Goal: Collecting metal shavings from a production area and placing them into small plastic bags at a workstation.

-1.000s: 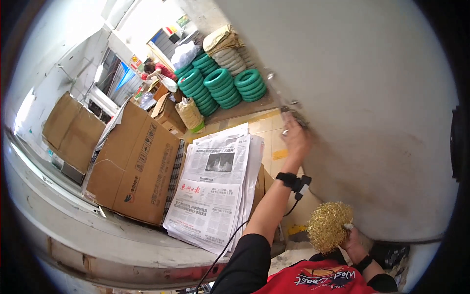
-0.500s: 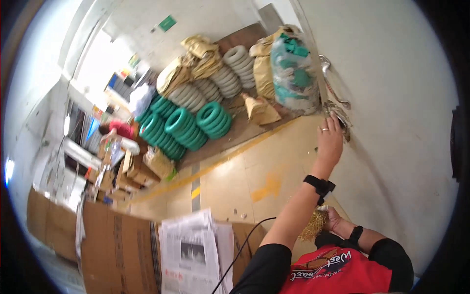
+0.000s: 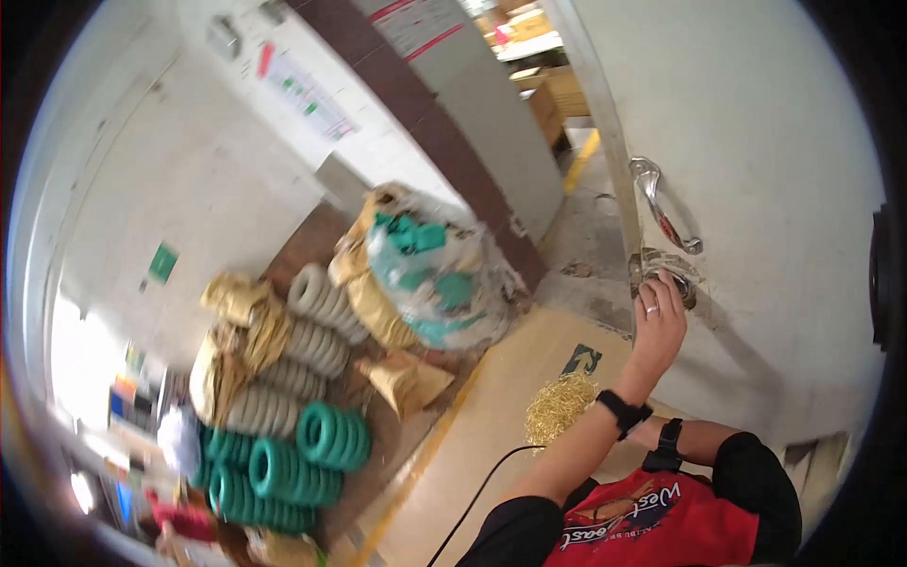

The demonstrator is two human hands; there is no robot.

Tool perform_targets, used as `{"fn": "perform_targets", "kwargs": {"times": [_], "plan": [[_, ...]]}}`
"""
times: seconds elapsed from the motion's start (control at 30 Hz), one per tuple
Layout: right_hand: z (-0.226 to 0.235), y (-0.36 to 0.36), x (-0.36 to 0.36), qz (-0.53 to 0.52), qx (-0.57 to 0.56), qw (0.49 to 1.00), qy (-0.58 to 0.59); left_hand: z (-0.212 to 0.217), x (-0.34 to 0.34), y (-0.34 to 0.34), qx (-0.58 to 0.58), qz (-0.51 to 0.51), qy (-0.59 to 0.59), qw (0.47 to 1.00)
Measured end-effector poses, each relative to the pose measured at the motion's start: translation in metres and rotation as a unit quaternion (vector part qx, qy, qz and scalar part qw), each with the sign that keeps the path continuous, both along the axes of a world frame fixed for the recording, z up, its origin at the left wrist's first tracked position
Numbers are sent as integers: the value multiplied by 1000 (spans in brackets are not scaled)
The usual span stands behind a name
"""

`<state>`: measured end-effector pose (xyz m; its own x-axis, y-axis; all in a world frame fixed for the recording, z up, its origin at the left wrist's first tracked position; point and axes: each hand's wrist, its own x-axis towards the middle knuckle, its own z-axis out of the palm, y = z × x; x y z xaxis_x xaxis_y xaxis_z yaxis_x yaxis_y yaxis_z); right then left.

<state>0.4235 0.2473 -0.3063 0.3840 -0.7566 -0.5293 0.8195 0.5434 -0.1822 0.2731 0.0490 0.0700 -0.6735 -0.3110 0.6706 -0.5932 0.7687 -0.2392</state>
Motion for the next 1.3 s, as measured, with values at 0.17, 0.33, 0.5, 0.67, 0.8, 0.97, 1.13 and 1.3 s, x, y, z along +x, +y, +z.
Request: {"fn": "perform_targets", "kwargs": {"times": [0.17,0.33,0.5,0.67,0.8,0.97,1.13,1.3], "plan": [[112,-219,-36,-51,14,999,-2,12,35,-12,-53,-194,-36,979],[124,-279,-19,-132,37,991,-2,9,86,-17,-16,-415,-57,908],[207,-297,26,-262,7,965,2,24,153,0,65,-601,-188,774],[221,-284,55,-452,-87,888,1,45,270,77,225,-815,-363,392],[245,-253,65,-511,-110,850,61,63,283,72,221,-890,-349,193],[225,-197,38,-543,-112,831,51,98,233,113,319,-882,-233,258],[200,-154,24,-621,-102,774,69,92,194,228,295,-898,-170,280],[155,-25,-9,-772,-84,626,68,87,136,331,206,-894,-200,344]]}}
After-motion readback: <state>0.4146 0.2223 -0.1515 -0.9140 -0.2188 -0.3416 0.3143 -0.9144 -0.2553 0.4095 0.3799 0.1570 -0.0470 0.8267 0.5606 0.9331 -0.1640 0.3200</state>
